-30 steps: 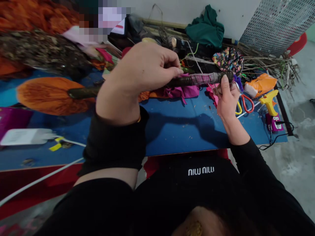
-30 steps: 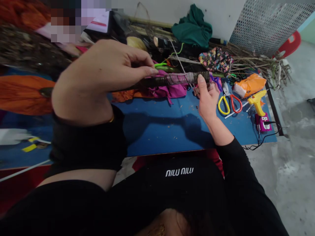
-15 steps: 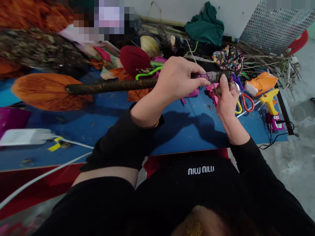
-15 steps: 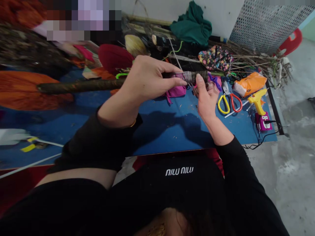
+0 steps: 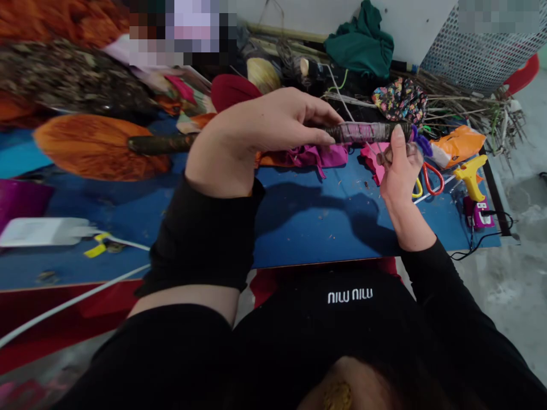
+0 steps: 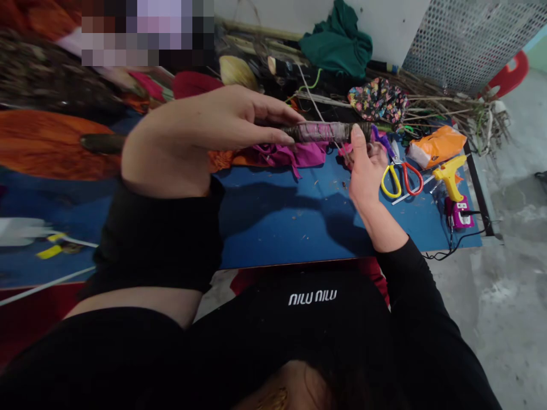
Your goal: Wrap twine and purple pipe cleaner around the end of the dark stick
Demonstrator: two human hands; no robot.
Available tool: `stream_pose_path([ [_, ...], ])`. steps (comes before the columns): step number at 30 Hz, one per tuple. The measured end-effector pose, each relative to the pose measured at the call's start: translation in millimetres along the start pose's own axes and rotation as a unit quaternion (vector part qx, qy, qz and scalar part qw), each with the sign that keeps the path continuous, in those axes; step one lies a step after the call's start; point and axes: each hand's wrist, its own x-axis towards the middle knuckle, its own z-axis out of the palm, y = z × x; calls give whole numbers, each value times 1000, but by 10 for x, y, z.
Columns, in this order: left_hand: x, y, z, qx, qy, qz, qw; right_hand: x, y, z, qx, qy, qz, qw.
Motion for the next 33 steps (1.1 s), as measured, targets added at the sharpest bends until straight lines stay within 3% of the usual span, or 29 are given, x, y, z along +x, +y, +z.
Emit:
stream_pose_path([
  [5,-8,151,76,26,36,-50,998,18,-6,-8,-32,14,-22,999],
  [10,-40,326,198,89,27,-23,995,-21,-99,50,-90,19,-35,995],
  [19,63,205,317,-11,60,47,997,-14,-110,43,-122,37,-51,991],
  [28,63,256,419,-1,111,29,993,-5,-86,17,-137,28,-61,988],
  [33,109,255,491,49,169,11,984,-4,-98,13,-123,16,-34,992],
])
